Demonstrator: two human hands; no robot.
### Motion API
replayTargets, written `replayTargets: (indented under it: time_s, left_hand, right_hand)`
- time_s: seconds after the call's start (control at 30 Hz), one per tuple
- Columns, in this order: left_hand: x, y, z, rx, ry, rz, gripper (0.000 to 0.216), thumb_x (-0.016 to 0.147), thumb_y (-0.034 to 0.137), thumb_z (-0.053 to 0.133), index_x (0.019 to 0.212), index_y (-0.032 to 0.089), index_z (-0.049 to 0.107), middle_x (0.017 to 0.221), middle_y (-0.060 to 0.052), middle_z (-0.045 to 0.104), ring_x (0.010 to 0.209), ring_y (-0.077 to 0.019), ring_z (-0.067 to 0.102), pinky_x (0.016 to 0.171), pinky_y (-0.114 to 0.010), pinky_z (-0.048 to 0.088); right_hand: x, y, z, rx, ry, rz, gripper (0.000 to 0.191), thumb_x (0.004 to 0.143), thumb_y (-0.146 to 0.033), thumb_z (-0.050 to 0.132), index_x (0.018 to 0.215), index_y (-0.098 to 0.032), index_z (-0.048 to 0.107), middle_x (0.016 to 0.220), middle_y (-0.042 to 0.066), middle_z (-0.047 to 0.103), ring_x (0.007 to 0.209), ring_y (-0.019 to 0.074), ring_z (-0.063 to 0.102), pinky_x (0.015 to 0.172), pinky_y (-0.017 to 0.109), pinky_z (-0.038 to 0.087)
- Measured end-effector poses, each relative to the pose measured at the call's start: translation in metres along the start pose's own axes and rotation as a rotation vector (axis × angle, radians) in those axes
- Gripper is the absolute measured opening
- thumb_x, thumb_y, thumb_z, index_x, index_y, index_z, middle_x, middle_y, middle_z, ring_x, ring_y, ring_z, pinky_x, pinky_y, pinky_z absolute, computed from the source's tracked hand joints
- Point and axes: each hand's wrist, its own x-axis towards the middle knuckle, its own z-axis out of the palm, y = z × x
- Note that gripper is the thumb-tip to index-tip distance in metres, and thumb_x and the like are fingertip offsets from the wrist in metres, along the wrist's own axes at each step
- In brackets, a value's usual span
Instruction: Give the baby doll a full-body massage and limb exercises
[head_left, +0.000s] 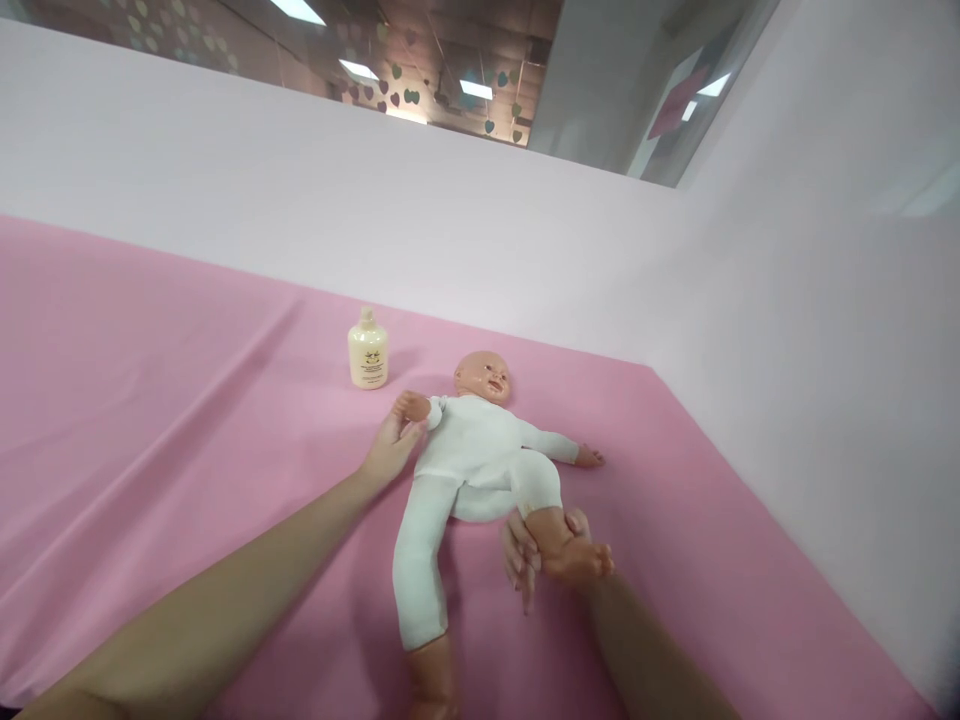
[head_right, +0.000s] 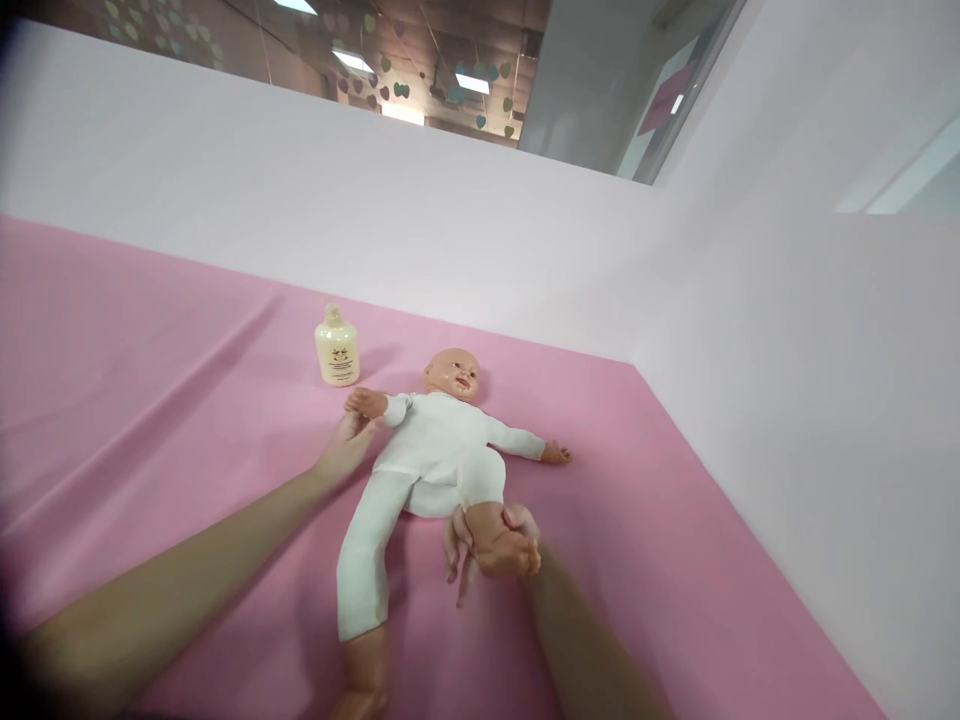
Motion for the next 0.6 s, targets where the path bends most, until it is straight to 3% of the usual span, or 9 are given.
replayTargets:
  time_s: [0.1, 0.23, 0.4, 0.5, 0.6]
  left_hand:
    - [-0.003, 0.006, 0.000, 0.212, -0.198, 0.171, 0.044, 0.090, 0.043, 0.068, 0.128, 0.022, 0.063, 0.132, -0.012, 0.065, 0.128, -0.0295, 0.058, 0.115, -0.050, 0.042]
    - [-0.003, 0.012, 0.001, 0.305, -0.385, 0.284, 0.040, 0.089, 0.038, 0.069, 0.128, 0.025, 0.067, 0.137, -0.013, 0.062, 0.134, -0.0303, 0.053, 0.118, -0.051, 0.039]
    - [-0.003, 0.022, 0.003, 0.147, -0.357, 0.124, 0.041, 0.078, 0.030, 0.082, 0.118, 0.029, 0.074, 0.134, -0.012, 0.063, 0.135, -0.0341, 0.052, 0.122, -0.053, 0.032]
    - [-0.003, 0.030, 0.004, 0.020, -0.303, 0.013, 0.043, 0.071, 0.023, 0.087, 0.112, 0.029, 0.076, 0.131, -0.011, 0.065, 0.136, -0.0344, 0.051, 0.125, -0.053, 0.027]
    - [-0.002, 0.031, 0.004, -0.087, -0.153, -0.092, 0.041, 0.070, 0.021, 0.087, 0.109, 0.026, 0.075, 0.127, -0.010, 0.067, 0.135, -0.0322, 0.052, 0.125, -0.050, 0.027]
  right_hand:
    - [0.002, -0.003, 0.005, 0.135, 0.178, -0.173, 0.050, 0.084, -0.067, 0.060, 0.087, -0.017, 0.056, 0.092, 0.006, 0.062, 0.086, 0.0215, 0.066, 0.071, 0.038, 0.062]
    - [0.009, -0.009, 0.019, 0.126, 0.474, -0.142, 0.047, 0.089, -0.062, 0.056, 0.089, -0.015, 0.060, 0.097, 0.009, 0.062, 0.089, 0.0217, 0.065, 0.080, 0.039, 0.059]
    - [0.015, -0.014, 0.029, 0.104, 0.628, -0.140, 0.046, 0.087, -0.059, 0.060, 0.089, -0.013, 0.064, 0.095, 0.008, 0.063, 0.086, 0.0205, 0.065, 0.084, 0.037, 0.055]
    - [0.014, -0.015, 0.031, 0.055, 0.591, -0.136, 0.049, 0.087, -0.061, 0.059, 0.090, -0.013, 0.065, 0.096, 0.010, 0.064, 0.089, 0.0217, 0.066, 0.088, 0.039, 0.054]
    - [0.012, -0.011, 0.030, -0.034, 0.462, -0.138, 0.054, 0.082, -0.066, 0.063, 0.088, -0.012, 0.065, 0.095, 0.011, 0.065, 0.090, 0.0231, 0.066, 0.090, 0.040, 0.054]
